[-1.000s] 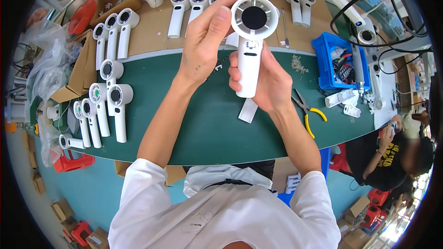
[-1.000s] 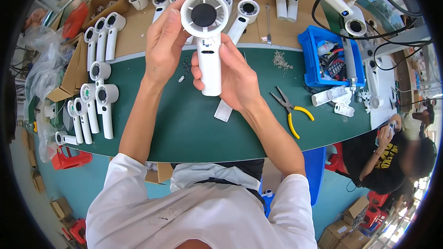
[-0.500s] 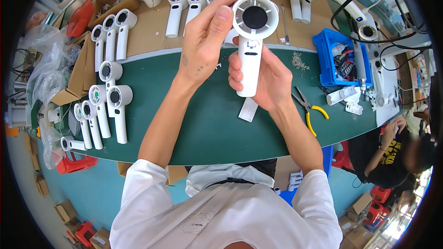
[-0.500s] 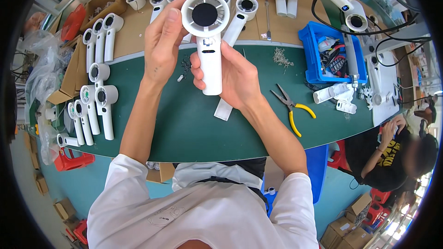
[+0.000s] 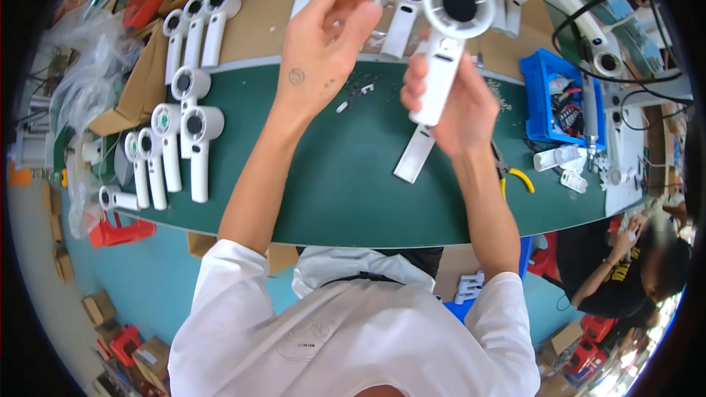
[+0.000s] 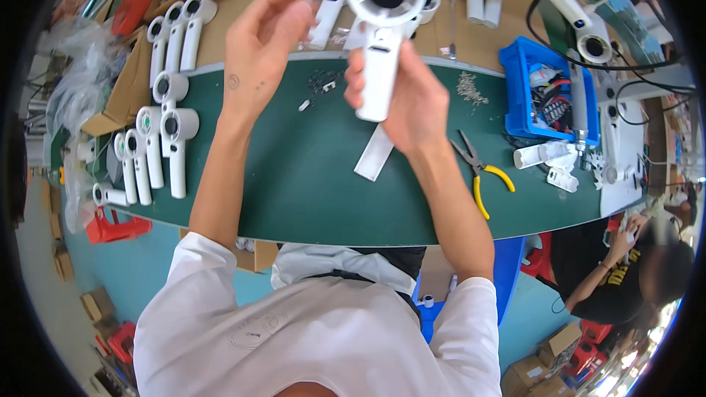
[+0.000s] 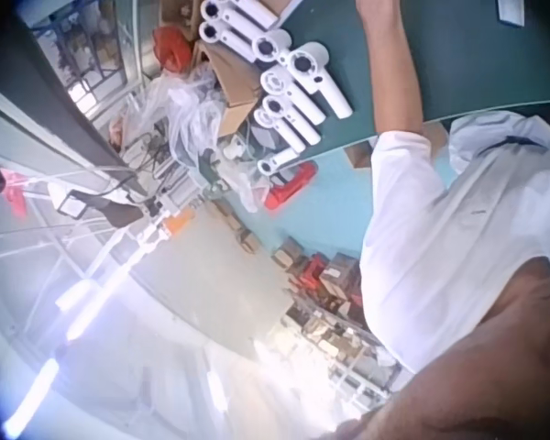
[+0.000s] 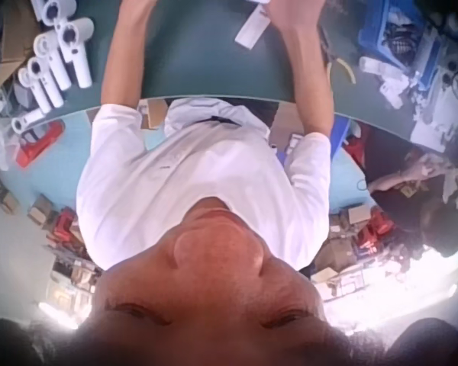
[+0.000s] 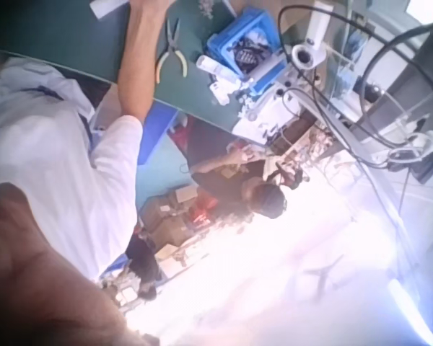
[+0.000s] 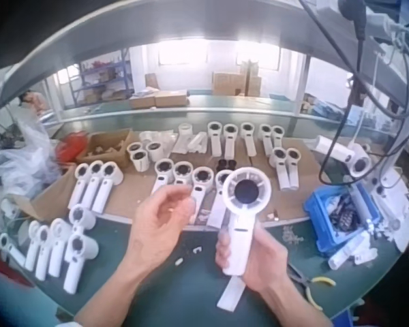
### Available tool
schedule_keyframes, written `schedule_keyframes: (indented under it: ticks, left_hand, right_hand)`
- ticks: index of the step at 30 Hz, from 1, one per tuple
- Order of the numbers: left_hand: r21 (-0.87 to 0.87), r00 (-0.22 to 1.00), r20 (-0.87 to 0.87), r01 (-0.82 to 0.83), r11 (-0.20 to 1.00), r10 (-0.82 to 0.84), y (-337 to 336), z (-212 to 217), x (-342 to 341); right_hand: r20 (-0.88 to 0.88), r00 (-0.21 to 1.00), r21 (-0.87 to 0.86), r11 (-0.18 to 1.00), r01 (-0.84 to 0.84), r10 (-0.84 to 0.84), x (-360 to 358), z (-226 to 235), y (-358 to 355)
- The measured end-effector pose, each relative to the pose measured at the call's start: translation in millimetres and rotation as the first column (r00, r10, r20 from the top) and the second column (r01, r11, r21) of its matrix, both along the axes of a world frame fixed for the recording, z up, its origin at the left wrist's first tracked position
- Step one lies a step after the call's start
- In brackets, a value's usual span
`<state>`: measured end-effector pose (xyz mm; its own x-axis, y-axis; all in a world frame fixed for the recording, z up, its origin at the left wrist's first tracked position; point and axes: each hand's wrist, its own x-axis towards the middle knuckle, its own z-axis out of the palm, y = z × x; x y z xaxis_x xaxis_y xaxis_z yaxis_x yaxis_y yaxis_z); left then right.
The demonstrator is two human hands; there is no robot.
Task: Assembling components of handheld portable fans using tools on a production line.
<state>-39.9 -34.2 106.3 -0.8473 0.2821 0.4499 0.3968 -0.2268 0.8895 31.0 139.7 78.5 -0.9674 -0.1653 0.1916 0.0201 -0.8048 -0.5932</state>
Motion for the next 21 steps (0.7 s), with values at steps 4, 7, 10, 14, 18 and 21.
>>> schedule_keyframes:
  ticks: [4, 7, 10, 14, 18, 21]
  left_hand:
    - [-0.679, 0.978, -0.017, -0.165, 0.715, 0.209, -43.9, -46.3, 31.8]
    - [-0.782, 0.968, -0.075, -0.206, 0.588, 0.239, -48.7, -65.0, 49.9]
    - [-0.795, 0.97, -0.109, -0.217, 0.566, 0.219, -47.1, -71.5, 51.1]
    - [-0.386, 0.97, 0.243, 0.104, 0.917, -0.007, -39.3, -43.0, 38.9]
    - [0.019, 0.798, 0.439, 0.45, 0.893, -0.412, -17.4, 4.3, 33.9]
    - [0.17, 0.681, 0.53, 0.498, 0.85, -0.505, -6.3, 15.4, 31.5]
  right_hand:
    - [-0.013, 0.999, 0.043, 0.998, 0.037, -0.036, -1.5, 2.1, -2.2]
    - [-0.035, 0.999, 0.093, 0.995, 0.038, -0.035, -2.9, -0.2, -4.0]
    - [-0.034, 0.998, 0.129, 0.991, 0.048, -0.044, -5.1, -3.0, 0.8]
    - [-0.08, 0.992, 0.156, 0.981, 0.113, -0.101, 1.9, -0.6, -5.5]
    - [-0.16, 0.922, 0.511, 0.77, 0.382, -0.352, 8.9, 11.8, -13.3]
    - [-0.188, 0.882, 0.461, 0.754, 0.467, -0.432, 12.4, 16.9, -11.5]
